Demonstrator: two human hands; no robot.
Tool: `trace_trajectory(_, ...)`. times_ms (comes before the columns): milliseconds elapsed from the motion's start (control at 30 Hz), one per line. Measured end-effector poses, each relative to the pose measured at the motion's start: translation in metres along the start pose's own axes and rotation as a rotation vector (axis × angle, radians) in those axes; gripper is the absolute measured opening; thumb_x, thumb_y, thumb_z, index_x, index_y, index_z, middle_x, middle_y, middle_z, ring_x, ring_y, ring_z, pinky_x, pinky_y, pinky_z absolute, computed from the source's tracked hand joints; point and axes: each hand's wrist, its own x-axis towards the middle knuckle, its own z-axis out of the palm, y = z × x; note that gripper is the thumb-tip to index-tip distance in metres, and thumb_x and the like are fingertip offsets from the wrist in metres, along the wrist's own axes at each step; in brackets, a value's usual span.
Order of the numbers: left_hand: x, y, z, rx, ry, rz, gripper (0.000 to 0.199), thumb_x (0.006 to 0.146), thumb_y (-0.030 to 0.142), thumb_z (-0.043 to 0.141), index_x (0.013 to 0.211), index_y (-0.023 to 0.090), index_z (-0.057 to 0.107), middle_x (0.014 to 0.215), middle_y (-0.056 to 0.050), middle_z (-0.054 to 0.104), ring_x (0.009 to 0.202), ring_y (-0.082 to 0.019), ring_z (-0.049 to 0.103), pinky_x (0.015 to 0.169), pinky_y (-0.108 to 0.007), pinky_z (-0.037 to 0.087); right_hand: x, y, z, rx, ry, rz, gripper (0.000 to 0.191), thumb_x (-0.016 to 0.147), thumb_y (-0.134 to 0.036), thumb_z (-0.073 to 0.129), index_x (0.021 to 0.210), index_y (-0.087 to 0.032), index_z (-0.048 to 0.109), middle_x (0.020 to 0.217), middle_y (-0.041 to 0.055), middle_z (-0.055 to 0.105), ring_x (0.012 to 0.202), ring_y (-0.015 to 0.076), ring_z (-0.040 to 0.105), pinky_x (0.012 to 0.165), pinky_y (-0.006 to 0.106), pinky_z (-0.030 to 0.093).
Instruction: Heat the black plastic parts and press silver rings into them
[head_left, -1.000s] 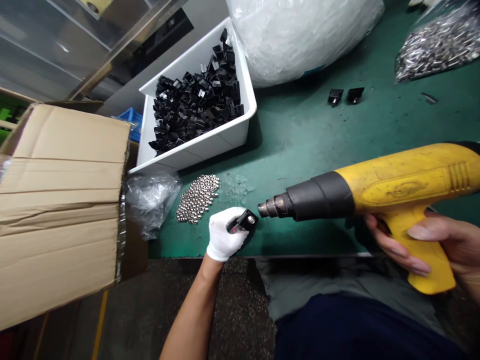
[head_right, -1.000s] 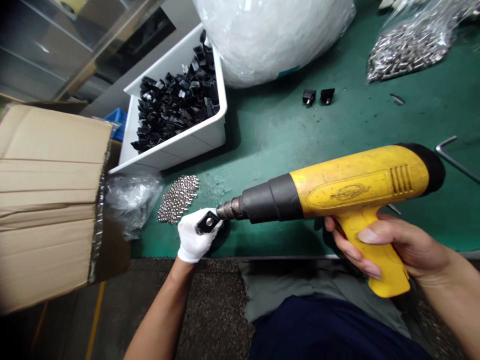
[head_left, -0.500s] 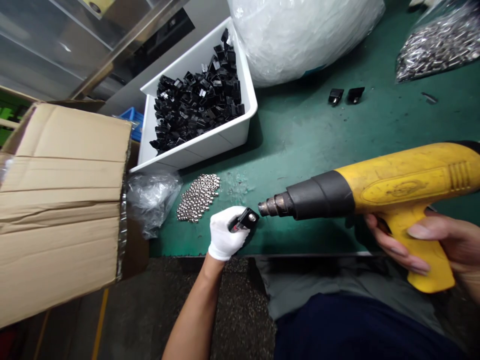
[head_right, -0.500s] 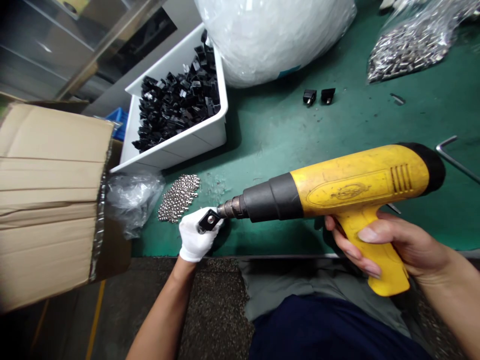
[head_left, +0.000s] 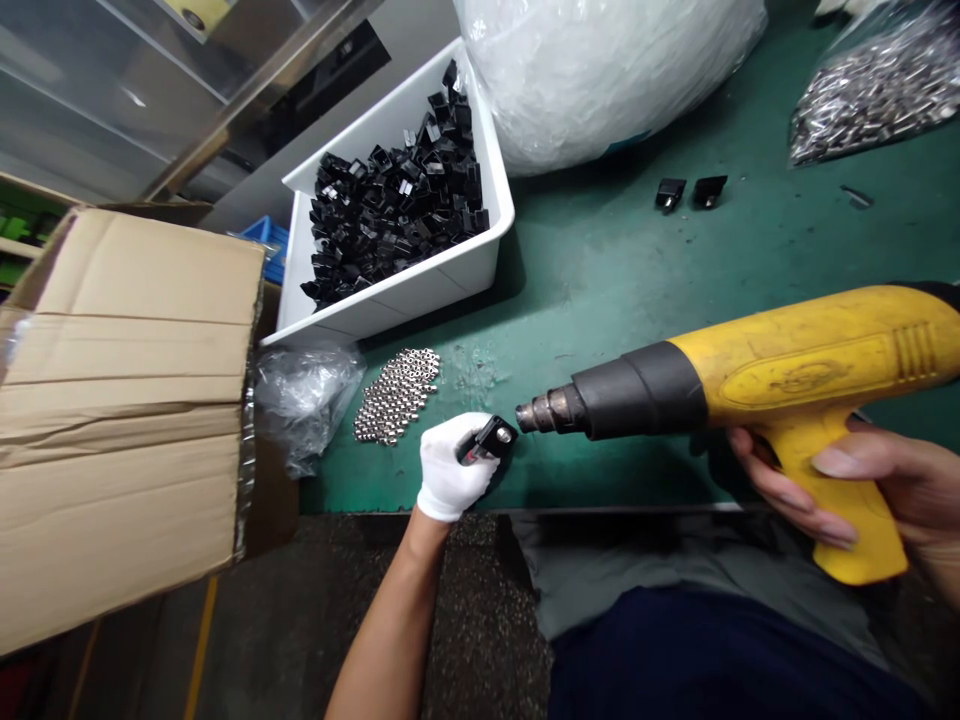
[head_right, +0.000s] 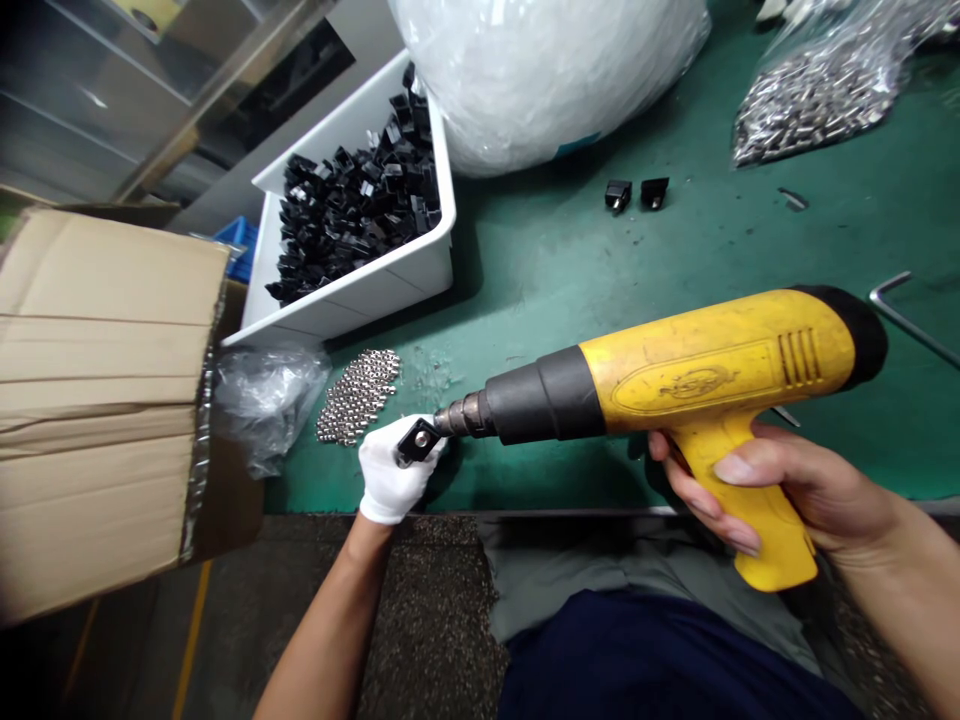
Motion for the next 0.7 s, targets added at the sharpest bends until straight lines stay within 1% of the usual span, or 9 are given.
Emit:
trace_trajectory(167,0.0003,-0.0006,-0.0001,0.014,-0.006,-0.011,0.014,0.078,0.029,0.064,0.077,0.017,0.070,0.069,-0.004,0.068,0.060,-0.014,0.057,0.063,-0.023,0.046,-0.0001,0.0006,-0.0012,-0.003,0.000,0.004,0.043,0.081,-0.036,0.057,0.118,-0.016,0.061,0.078,0.0099,0.063,0.048,0.0122,0.055,0.046,0.021,0.041)
trace_trajectory(300,0.0004,-0.0013,-0.0002,0.012,-0.002,-0.002,0.011,0.077,0.026,0.064,0.078,0.017,0.069,0.069,-0.003,0.067,0.059,-0.013,0.056,0.063,-0.023,0.045,0.0003,0.0008,-0.0014,-0.005,0.003,0.003,0.043,0.081,-0.037,0.057,0.118,-0.016,0.061,0.077,0.0101,0.063,0.047,0.0124,0.055,0.046,0.021,0.041)
trace_trajectory(533,0.0005,-0.0016,0.0000,-0.006,0.003,0.026,0.008,0.076,0.023,0.065,0.080,0.018,0.070,0.071,-0.002,0.067,0.061,-0.013,0.057,0.064,-0.023,0.045,0.0027,-0.0030,0.0050,-0.009,0.023,0.016,0.041,0.080,-0.037,0.059,0.115,-0.017,0.064,0.075,0.0092,0.063,0.046,0.0117,0.054,0.045,0.020,0.040)
trace_trajectory(700,0.0002,-0.0016,0.0003,-0.009,0.006,0.024,0.009,0.077,0.024,0.066,0.082,0.018,0.070,0.071,-0.002,0.068,0.062,-0.013,0.058,0.065,-0.022,0.046,0.0019,-0.0034,0.0062,-0.018,0.033,0.016,0.041,0.080,-0.037,0.059,0.115,-0.017,0.063,0.075,0.0093,0.062,0.046,0.0117,0.053,0.045,0.021,0.039)
